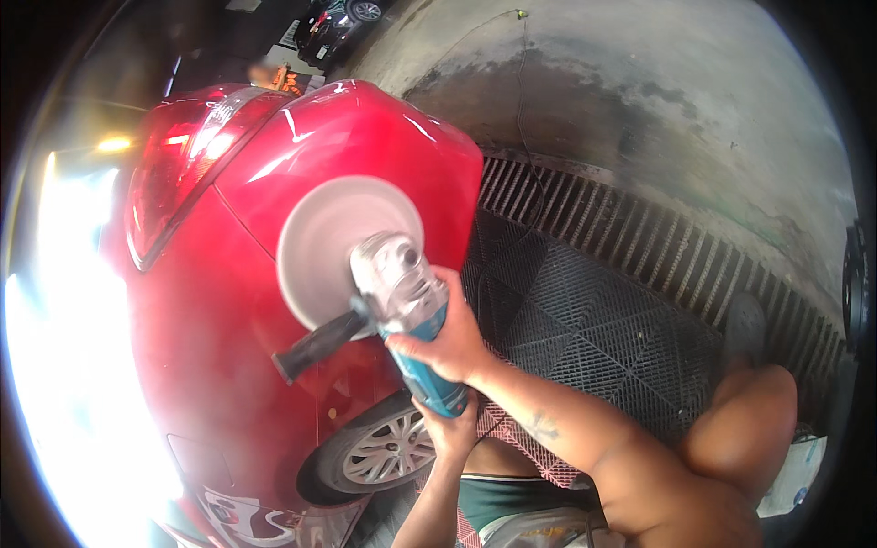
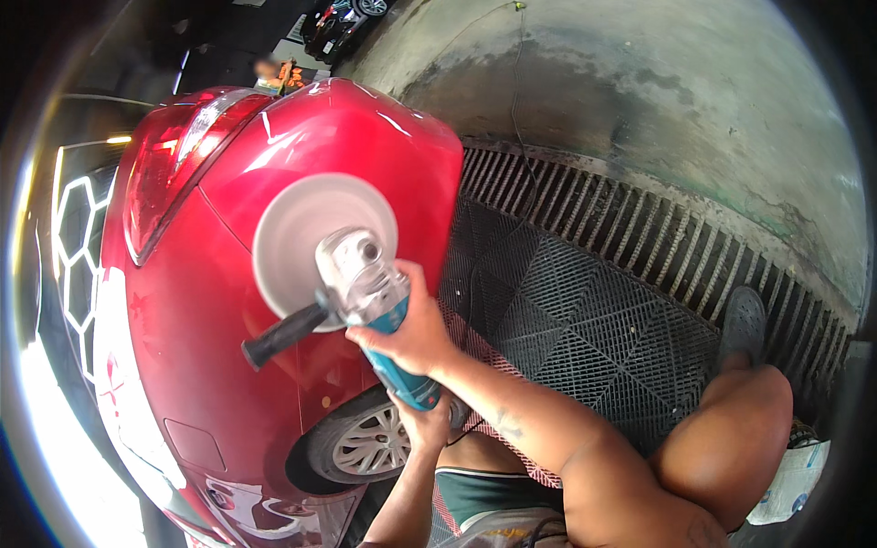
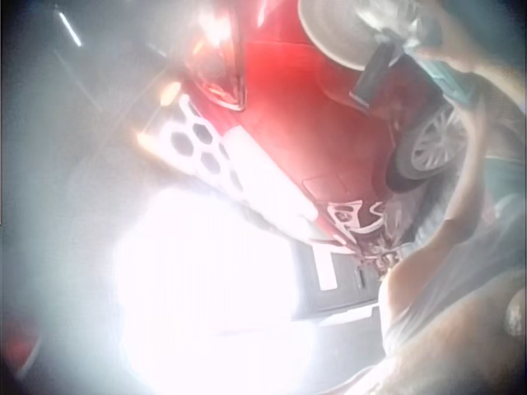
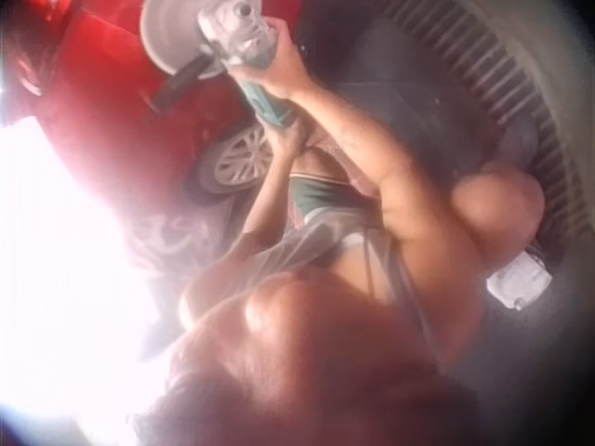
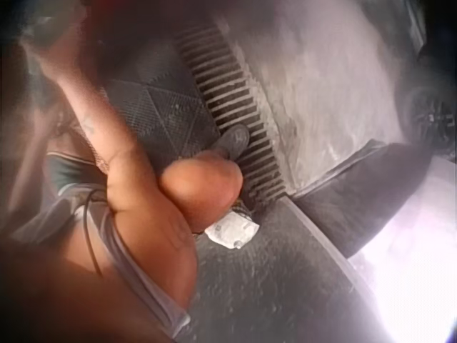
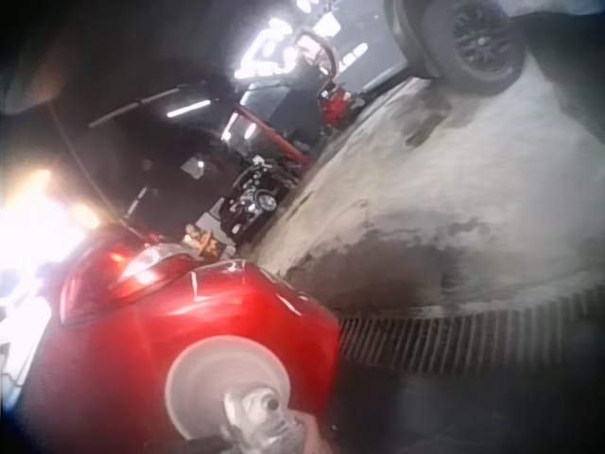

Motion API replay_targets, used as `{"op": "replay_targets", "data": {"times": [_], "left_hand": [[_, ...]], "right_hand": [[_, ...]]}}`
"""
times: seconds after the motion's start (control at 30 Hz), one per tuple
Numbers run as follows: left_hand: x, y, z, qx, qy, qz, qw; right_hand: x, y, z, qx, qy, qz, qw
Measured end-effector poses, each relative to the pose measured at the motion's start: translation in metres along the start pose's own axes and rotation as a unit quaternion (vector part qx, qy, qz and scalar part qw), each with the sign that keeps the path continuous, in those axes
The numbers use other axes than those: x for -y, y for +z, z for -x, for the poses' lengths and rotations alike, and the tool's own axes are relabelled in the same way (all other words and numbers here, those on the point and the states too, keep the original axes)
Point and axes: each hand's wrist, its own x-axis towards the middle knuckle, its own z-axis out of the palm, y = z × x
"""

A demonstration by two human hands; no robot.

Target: The person uses a handheld electric polisher to buff the rear bumper of a red car. They briefly pause to wipe the surface with a cloth before resuming polishing.

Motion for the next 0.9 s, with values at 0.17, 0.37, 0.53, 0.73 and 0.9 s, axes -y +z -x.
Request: {"op": "replay_targets", "data": {"times": [0.17, 0.37, 0.53, 0.73, 0.9], "left_hand": [[-0.057, 0.045, -0.027, 0.067, -0.007, -0.056, 0.996], [-0.098, 0.061, -0.044, 0.056, 0.089, -0.042, 0.994], [-0.057, 0.063, -0.010, 0.086, 0.037, -0.050, 0.994], [0.011, 0.051, 0.021, 0.098, 0.026, -0.030, 0.994], [-0.013, 0.056, -0.008, 0.133, 0.106, 0.108, 0.979]], "right_hand": [[-0.027, -0.067, -0.059, -0.088, -0.031, -0.035, 0.995], [-0.006, -0.096, -0.108, -0.072, 0.033, -0.108, 0.991], [-0.051, -0.099, -0.061, -0.064, 0.054, -0.135, 0.987], [-0.059, -0.071, -0.004, 0.001, 0.029, -0.098, 0.995], [-0.011, -0.072, -0.047, -0.060, -0.021, 0.046, 0.997]]}}
